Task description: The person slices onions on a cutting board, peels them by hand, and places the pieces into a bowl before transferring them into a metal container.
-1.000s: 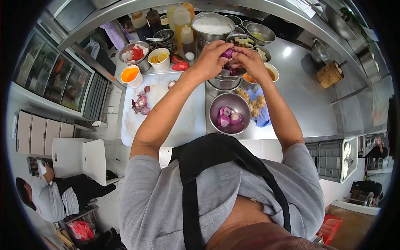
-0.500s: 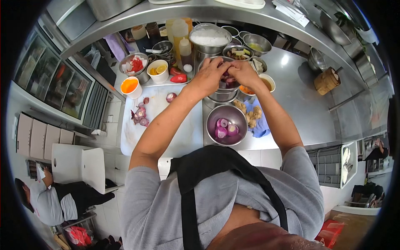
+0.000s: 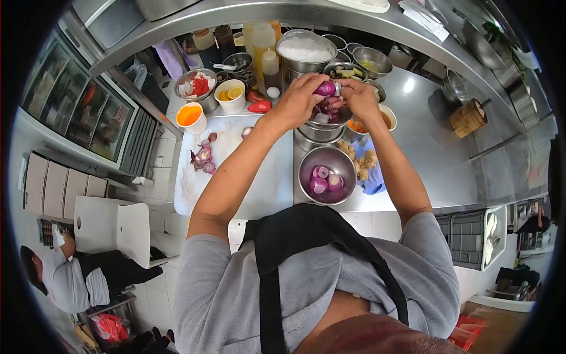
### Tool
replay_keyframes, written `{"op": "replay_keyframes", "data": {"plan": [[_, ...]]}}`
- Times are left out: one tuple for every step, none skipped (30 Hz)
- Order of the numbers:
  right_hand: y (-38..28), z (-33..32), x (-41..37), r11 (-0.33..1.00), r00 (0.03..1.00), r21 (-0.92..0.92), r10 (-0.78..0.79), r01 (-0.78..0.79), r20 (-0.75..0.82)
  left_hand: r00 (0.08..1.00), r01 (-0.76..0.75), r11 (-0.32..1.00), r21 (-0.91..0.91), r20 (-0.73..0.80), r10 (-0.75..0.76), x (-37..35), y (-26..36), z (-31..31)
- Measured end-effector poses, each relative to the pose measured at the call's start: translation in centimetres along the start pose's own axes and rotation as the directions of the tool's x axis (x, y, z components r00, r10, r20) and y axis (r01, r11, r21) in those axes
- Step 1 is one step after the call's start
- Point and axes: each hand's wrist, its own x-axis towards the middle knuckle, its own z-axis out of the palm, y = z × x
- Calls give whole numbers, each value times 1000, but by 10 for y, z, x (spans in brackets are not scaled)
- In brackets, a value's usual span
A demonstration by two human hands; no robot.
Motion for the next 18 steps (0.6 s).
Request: {"op": "replay_keyframes", "data": {"plan": [[0,0,-1,1000,1000,9,-10,10,-15,1000,1,999,-39,-15,-2,0,-1,1],[0,-1,-1,999,1000,36,-7,8,-26,1000,-2,1000,-11,-2,2,0,-2,1],[1,-1,-2,998,999,63,-3,5,-37,1000,-3,1000,2,6,3,-1,-2,2],[-1,1,-3,996,999,89,1,3,-47,1000,-6,1000,15,14,5,-1,-1,3],[-4,3,-5,997,998,79,7,-3,-54,1000,-9,1000,29,21,8,-1,0,3],[-7,6,-7,998,998,68,12,-8,-62,1000,3,1000,30,20,-3,-1,0,4],[-10,8,-10,998,997,57,17,-13,-71,1000,14,999,30,19,-14,0,0,5],[-5,6,-9,999,998,36,-13,15,-56,999,25,999,29,20,-26,-1,0,6],[4,1,-6,999,998,15,-42,43,-40,999,24,999,38,25,-25,-1,1,7],[6,0,-5,997,997,-6,-71,71,-23,999,23,999,48,29,-25,0,3,5],[6,-2,-5,997,999,-48,-54,53,-9,999,24,998,58,32,-26,-1,4,5],[6,-4,-4,995,999,-90,-35,36,5,1000,17,998,53,21,-18,-1,2,8],[5,-5,-5,991,1000,-131,-17,20,19,1000,10,999,50,10,-10,0,-1,11],[7,-5,-5,993,1000,-112,-20,21,16,1000,2,999,47,-2,-2,0,-3,14],[7,-4,-5,992,1000,-121,-16,15,-7,1000,19,999,36,-20,-19,-1,-5,16],[5,-4,-6,991,999,-131,-15,10,-32,999,34,999,24,-38,-33,0,-5,18],[1,-5,-7,990,998,-142,-14,6,-60,997,47,999,9,-56,-46,2,-5,20],[-4,-8,-9,999,998,-33,10,-12,-55,985,171,982,-81,-24,-173,3,-5,21]]}}
